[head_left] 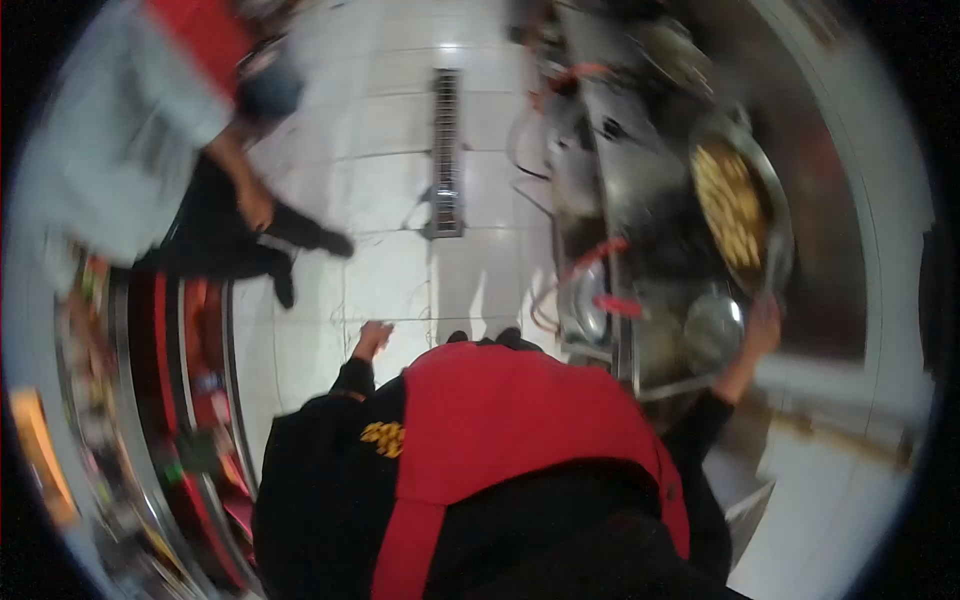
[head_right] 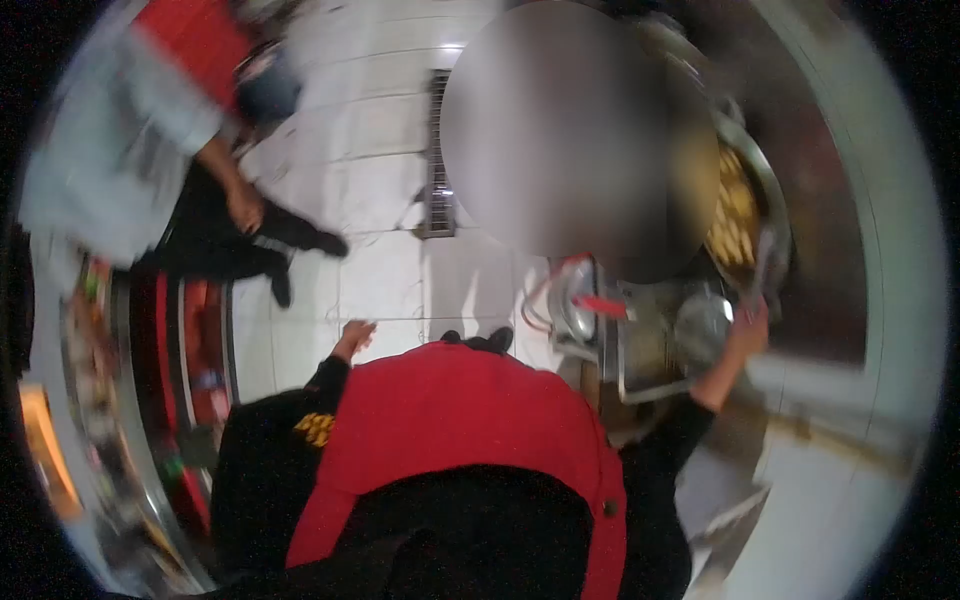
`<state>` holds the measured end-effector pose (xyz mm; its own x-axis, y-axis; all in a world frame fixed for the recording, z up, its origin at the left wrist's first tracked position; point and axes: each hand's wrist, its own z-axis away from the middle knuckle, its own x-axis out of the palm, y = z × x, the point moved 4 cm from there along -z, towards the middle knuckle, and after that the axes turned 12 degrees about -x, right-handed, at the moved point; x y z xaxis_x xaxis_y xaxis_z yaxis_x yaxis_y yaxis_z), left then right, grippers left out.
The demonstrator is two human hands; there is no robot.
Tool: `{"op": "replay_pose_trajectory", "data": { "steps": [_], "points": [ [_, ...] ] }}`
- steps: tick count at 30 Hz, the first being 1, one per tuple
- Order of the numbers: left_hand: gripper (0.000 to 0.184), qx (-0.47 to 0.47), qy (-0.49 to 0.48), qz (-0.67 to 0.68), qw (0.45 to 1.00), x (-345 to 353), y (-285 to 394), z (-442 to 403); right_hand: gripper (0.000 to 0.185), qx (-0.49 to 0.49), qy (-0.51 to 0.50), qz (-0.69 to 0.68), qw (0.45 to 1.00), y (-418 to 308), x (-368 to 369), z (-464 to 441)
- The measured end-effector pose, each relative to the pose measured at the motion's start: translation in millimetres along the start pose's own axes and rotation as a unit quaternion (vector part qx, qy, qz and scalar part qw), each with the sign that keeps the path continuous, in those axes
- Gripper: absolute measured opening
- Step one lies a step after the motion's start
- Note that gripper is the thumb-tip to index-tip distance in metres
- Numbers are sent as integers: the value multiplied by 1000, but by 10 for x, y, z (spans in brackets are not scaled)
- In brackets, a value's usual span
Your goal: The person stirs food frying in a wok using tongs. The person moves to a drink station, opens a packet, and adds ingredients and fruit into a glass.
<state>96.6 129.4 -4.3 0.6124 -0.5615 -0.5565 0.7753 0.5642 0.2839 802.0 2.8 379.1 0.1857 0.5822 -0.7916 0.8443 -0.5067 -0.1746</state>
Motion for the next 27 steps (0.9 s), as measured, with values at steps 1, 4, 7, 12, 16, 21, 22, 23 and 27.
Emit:
{"op": "replay_pose_trajectory", "data": {
  "steps": [1, 4, 7, 12, 16, 21, 22, 23, 27],
  "points": [
    [33, -22, -57, 4, 998, 31, -68, -46, 34, 40, 2, -13, 999, -158, -126, 66],
    [22, -85, -77, 38, 993, -33, 118, 199, 31, 75, 9, 65, 995, -294, -205, 421],
    [24, -54, -78, 7, 995, -41, 368, 229, 29, 85, -11, 59, 995, -407, -168, 764],
    [25, 0, -96, 25, 995, -31, 685, 119, 31, 80, 18, 40, 996, -706, -104, 1388],
    [23, 39, -105, 29, 993, 33, 906, 202, 36, 135, 24, -11, 990, -795, -51, 1901],
    [24, 48, -100, 25, 994, 52, 872, 280, 39, 146, 9, 12, 989, -681, 250, 2389],
    [24, 48, -100, 14, 994, 43, 810, 293, 39, 203, -26, 10, 979, -626, 329, 2472],
    [25, 46, -99, 4, 994, 37, 758, 305, 40, 257, -61, 7, 964, -568, 416, 2545],
    [26, -8, -80, -7, 997, 32, 331, 157, 44, 339, -163, -10, 927, -419, 599, 2581]
  ]
}}
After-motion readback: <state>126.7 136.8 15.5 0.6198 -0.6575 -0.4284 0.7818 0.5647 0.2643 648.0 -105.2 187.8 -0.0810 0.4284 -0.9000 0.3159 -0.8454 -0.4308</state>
